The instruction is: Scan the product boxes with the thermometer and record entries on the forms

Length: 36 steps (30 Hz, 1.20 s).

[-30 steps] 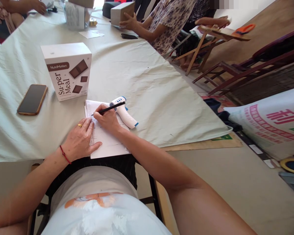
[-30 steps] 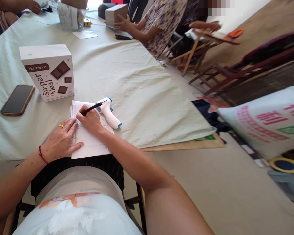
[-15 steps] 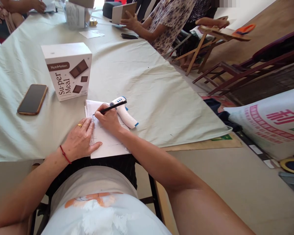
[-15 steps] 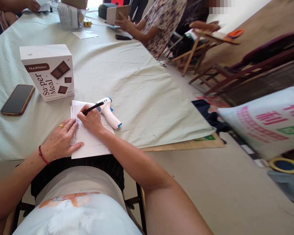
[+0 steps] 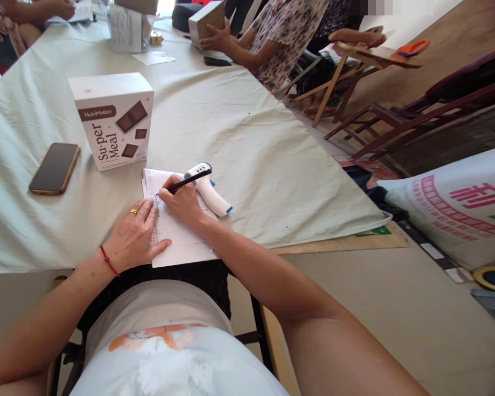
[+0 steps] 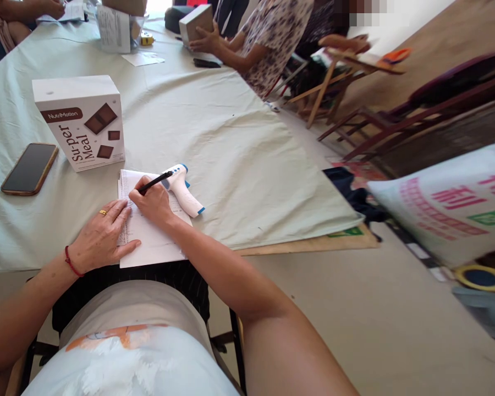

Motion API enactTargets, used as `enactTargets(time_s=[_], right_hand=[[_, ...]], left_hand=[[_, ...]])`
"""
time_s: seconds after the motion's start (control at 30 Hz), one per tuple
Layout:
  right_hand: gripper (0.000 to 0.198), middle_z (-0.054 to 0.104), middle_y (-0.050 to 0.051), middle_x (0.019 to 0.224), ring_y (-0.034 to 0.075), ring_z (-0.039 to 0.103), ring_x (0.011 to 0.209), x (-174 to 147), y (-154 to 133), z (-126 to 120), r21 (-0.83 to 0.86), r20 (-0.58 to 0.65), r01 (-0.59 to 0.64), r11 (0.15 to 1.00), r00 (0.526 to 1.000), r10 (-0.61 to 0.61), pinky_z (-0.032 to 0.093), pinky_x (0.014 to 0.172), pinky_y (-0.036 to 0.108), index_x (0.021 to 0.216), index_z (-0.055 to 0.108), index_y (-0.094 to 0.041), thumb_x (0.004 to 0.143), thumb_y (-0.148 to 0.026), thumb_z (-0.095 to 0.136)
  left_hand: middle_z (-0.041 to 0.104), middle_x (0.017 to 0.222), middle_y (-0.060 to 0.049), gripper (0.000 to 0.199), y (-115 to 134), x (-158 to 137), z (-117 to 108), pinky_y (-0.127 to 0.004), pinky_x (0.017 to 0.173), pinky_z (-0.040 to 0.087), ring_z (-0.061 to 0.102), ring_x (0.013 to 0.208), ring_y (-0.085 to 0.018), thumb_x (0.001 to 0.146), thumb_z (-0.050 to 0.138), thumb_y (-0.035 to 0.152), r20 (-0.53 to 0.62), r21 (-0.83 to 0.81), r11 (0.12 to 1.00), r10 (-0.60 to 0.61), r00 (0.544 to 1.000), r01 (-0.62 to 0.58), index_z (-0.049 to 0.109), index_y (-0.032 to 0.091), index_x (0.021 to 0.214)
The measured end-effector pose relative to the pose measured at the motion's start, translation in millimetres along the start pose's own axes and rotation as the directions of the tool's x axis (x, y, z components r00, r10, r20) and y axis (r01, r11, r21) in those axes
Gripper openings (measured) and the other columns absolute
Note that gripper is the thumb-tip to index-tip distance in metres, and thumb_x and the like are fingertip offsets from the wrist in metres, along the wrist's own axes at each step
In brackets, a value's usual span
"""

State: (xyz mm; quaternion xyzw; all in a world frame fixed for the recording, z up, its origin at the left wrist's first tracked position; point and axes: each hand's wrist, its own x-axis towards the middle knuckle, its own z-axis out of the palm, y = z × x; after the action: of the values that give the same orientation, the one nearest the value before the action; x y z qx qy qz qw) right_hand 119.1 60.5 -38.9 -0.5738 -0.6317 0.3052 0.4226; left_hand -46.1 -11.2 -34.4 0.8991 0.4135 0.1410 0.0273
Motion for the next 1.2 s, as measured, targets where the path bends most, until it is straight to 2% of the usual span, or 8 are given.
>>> enactTargets(time_s=[0.17, 0.27, 0.4, 0.57, 0.73, 1.0, 1.1, 1.2], right_hand=[[0.009, 0.056, -0.001, 0.068, 0.017, 0.053, 0.07, 1.6, 2.5, -0.3, 0.011, -0.024, 0.033, 0.999, 0.999, -0.033, 0.045, 0.069, 0.03, 0.068, 0.051, -0.022, 0.073, -0.02, 0.058], [0.003, 0.062, 0.001, 0.077, 0.017, 0.056, 0.075, -2.0, 0.5, -10.4, -0.085, -0.006, 0.159, 0.984, 0.987, -0.16, 0.047, 0.075, 0.03, 0.079, 0.056, -0.021, 0.08, -0.019, 0.055], [0.015, 0.064, 0.005, 0.085, 0.02, 0.059, 0.084, -18.5, -1.9, -36.5, -0.445, 0.12, 0.386, 0.808, 0.92, -0.373, 0.045, 0.077, 0.031, 0.089, 0.066, -0.019, 0.083, -0.013, 0.054], [0.021, 0.062, 0.01, 0.087, 0.024, 0.055, 0.088, -51.0, 2.0, -65.6, -0.694, 0.165, 0.389, 0.606, 0.905, -0.393, 0.043, 0.076, 0.035, 0.086, 0.073, -0.018, 0.083, -0.009, 0.054], [0.021, 0.064, 0.013, 0.099, 0.027, 0.053, 0.094, -73.2, 13.8, -75.1, -0.73, 0.213, 0.41, 0.547, 0.897, -0.388, 0.044, 0.08, 0.04, 0.083, 0.075, -0.019, 0.083, -0.009, 0.056], [0.033, 0.07, 0.012, 0.116, 0.025, 0.061, 0.106, -77.5, 31.1, -64.5, -0.583, 0.245, 0.538, 0.609, 0.83, -0.5, 0.046, 0.096, 0.041, 0.121, 0.071, -0.017, 0.097, -0.015, 0.048], [0.026, 0.071, 0.011, 0.114, 0.025, 0.062, 0.107, -77.3, 30.8, -64.4, -0.524, 0.263, 0.565, 0.638, 0.819, -0.51, 0.048, 0.096, 0.041, 0.116, 0.072, -0.018, 0.101, -0.028, 0.053], [0.026, 0.071, 0.012, 0.114, 0.025, 0.063, 0.108, -77.0, 30.9, -65.1, -0.508, 0.257, 0.578, 0.638, 0.809, -0.528, 0.049, 0.096, 0.04, 0.116, 0.072, -0.017, 0.1, -0.031, 0.056]], left_hand=[[0.054, 0.142, -0.034, 0.078, -0.7, -0.8, -1.1, -0.051, 0.119, 0.041, 0.05, 0.137, -0.043, 0.093, 0.061, 0.054, -0.025, 0.052, 0.998, 0.023, 0.999, -0.021, 0.058, -0.012, 0.133], [0.055, 0.141, -0.033, 0.077, -0.8, -1.0, -2.3, -0.051, 0.117, 0.043, 0.051, 0.136, -0.042, 0.093, 0.06, 0.054, -0.025, 0.069, 0.997, 0.03, 0.999, -0.028, 0.059, -0.012, 0.133], [0.055, 0.142, -0.032, 0.07, -0.1, -0.6, -3.8, -0.05, 0.117, 0.043, 0.05, 0.137, -0.04, 0.094, 0.061, 0.052, -0.021, 0.057, 0.998, 0.029, 0.999, -0.028, 0.06, -0.007, 0.132], [0.055, 0.139, -0.031, 0.064, -3.1, -0.5, -4.7, -0.051, 0.117, 0.045, 0.05, 0.137, -0.04, 0.091, 0.064, 0.049, -0.042, 0.008, 0.999, 0.037, 0.998, -0.036, 0.062, -0.003, 0.128], [0.055, 0.141, -0.029, 0.066, -11.3, -0.7, -8.3, -0.053, 0.117, 0.045, 0.051, 0.136, -0.04, 0.088, 0.067, 0.052, -0.013, -0.051, 0.998, 0.035, 0.999, -0.036, 0.062, -0.001, 0.127], [0.055, 0.147, -0.022, 0.066, -52.2, -8.6, -49.3, -0.052, 0.116, 0.044, 0.052, 0.137, -0.038, 0.086, 0.063, 0.058, 0.216, -0.176, 0.975, -0.093, 0.972, 0.132, 0.06, 0.01, 0.132], [0.066, 0.128, -0.017, 0.068, -83.5, 6.3, -83.2, -0.053, 0.107, 0.048, 0.062, 0.12, -0.037, 0.083, 0.061, 0.067, 0.155, -0.213, 0.888, -0.382, 0.911, 0.408, 0.061, 0.011, 0.121], [0.059, 0.132, -0.017, 0.082, -117.9, 35.5, -101.1, -0.051, 0.1, 0.05, 0.058, 0.119, -0.034, 0.079, 0.063, 0.072, -0.163, -0.245, 0.68, -0.732, 0.662, 0.691, 0.051, 0.007, 0.128]])
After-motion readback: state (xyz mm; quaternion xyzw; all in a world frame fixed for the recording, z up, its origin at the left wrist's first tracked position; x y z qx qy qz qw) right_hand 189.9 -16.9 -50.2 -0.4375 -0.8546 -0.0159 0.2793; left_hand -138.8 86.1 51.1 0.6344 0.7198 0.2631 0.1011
